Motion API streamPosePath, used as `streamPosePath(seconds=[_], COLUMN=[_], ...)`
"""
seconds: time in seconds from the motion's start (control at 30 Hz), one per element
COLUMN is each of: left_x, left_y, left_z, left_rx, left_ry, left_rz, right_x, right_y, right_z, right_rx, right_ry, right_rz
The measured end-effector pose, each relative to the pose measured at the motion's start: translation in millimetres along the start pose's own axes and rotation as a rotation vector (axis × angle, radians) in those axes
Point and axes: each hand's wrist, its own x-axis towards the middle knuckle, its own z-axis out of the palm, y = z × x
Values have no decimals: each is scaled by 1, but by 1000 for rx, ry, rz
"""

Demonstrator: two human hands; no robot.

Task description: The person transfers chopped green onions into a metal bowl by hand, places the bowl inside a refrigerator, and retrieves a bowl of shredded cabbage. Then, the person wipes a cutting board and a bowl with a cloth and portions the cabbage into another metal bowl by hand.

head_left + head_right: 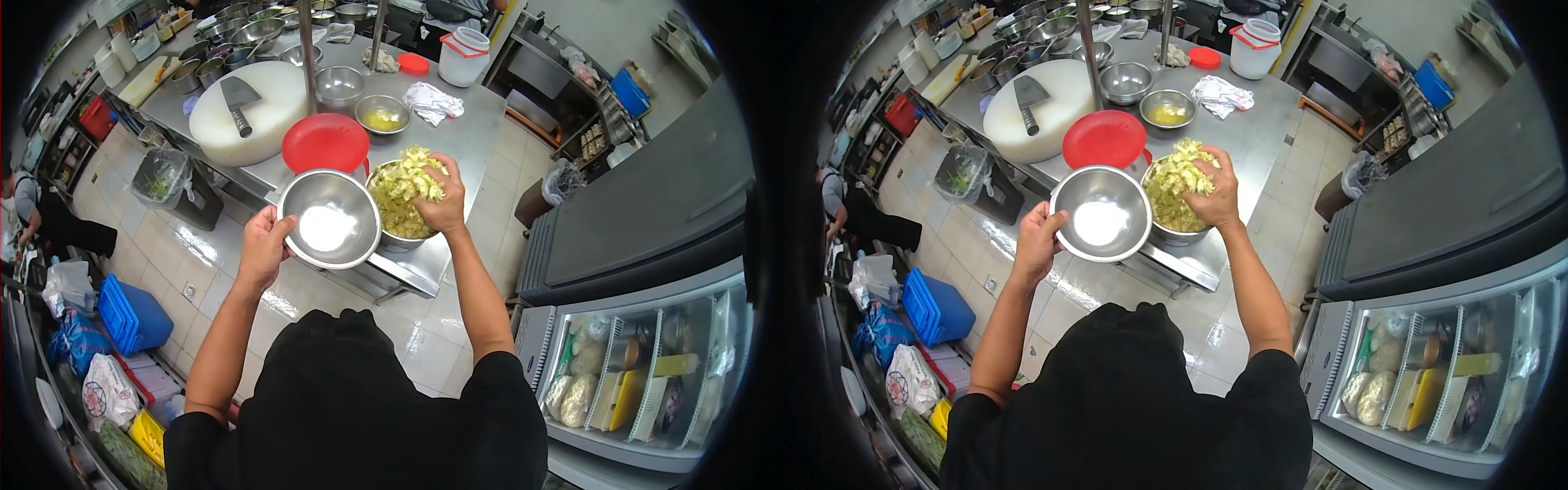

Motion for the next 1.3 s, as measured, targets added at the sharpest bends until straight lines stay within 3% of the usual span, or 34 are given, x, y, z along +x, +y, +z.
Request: streamPosePath(seconds=[0.5,0.63,0.7,0.77,0.87,1.0,1.23,1.3], left_x=[36,52,52,52,48,52,40,34], left_y=[-22,-44,-49,-48,-47,-64,-61,-53], left_z=[81,101,106,106,105,100,89,85], left_rx=[-29,-63,-81,-105,-118,-66,-158,-141], left_ry=[-87,-93,-93,-113,-96,-95,-140,-130], left_rz=[-15,9,15,31,144,220,135,-5], right_x=[59,51,35,24,8,1,4,19], right_y=[-66,-62,-61,-71,-80,-72,-74,-75], right_z=[-24,0,18,19,27,31,36,31], right_rx=[51,94,152,-4,-133,-276,-409,-401], right_ry=[218,328,385,354,97,-132,-510,-617], right_rz=[-195,-171,16,-32,139,-6,131,224])
